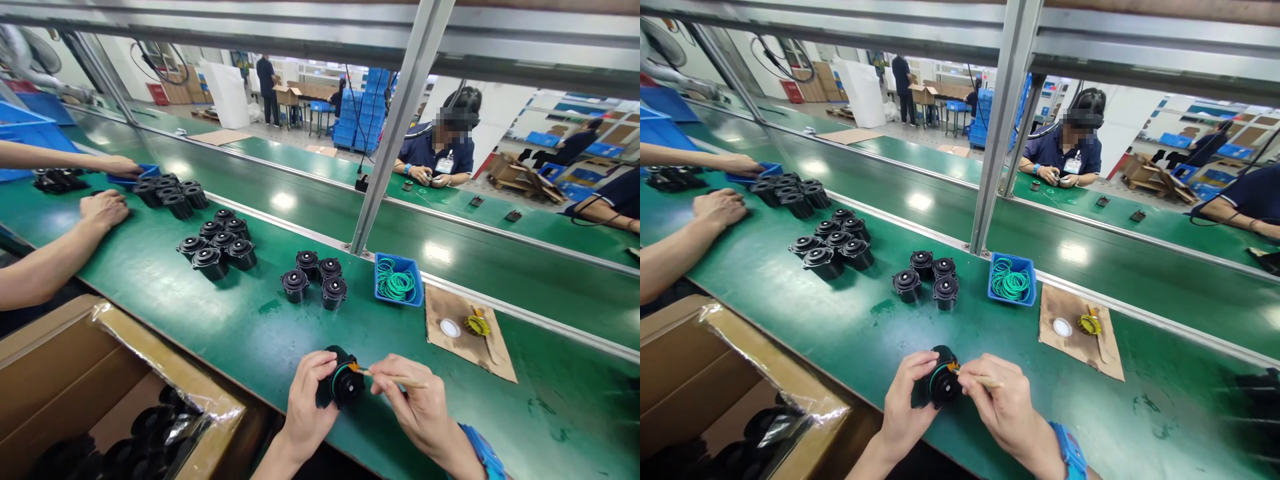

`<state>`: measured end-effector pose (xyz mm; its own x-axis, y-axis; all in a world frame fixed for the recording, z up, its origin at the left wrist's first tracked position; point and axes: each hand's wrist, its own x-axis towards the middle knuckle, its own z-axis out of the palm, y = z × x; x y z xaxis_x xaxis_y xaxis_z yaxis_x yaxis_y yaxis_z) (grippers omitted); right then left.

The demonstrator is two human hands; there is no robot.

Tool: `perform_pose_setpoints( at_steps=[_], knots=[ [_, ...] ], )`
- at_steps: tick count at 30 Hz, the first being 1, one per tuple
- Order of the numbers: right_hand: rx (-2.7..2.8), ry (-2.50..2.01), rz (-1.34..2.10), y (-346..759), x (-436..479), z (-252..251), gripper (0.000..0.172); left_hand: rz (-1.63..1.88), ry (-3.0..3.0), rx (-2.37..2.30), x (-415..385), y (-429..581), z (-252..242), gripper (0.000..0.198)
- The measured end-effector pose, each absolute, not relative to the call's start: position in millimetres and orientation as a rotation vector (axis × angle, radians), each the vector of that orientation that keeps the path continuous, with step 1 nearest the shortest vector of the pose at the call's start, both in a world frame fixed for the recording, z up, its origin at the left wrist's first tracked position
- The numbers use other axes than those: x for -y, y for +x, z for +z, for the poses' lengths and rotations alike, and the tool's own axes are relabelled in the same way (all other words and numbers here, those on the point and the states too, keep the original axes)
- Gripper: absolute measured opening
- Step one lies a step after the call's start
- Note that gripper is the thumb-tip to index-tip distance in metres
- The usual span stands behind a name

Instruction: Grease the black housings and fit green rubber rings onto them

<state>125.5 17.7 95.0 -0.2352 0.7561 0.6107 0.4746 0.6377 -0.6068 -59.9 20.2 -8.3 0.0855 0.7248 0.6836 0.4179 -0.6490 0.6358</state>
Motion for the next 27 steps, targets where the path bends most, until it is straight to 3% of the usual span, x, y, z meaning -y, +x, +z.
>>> perform_pose_setpoints(
  at_steps=[7,16,22,27],
  knots=[
    [2.008,-0.940,0.379,114.2,-22.5,104.1,0.034,1.573,2.118,-1.117,-18.9,-60.2,-8.1,0.038],
    [2.010,-1.026,0.144,129.9,-30.4,98.1,0.037,1.566,2.090,-1.114,-18.9,-59.7,-7.4,0.036],
    [2.011,-1.055,0.194,129.0,-29.2,101.7,0.040,1.559,2.104,-1.091,-20.1,-57.7,-5.5,0.036],
    [2.048,-0.989,0.294,121.8,-30.7,108.2,0.031,1.463,2.127,-1.062,-22.2,-58.0,-6.4,0.039]
  ],
)
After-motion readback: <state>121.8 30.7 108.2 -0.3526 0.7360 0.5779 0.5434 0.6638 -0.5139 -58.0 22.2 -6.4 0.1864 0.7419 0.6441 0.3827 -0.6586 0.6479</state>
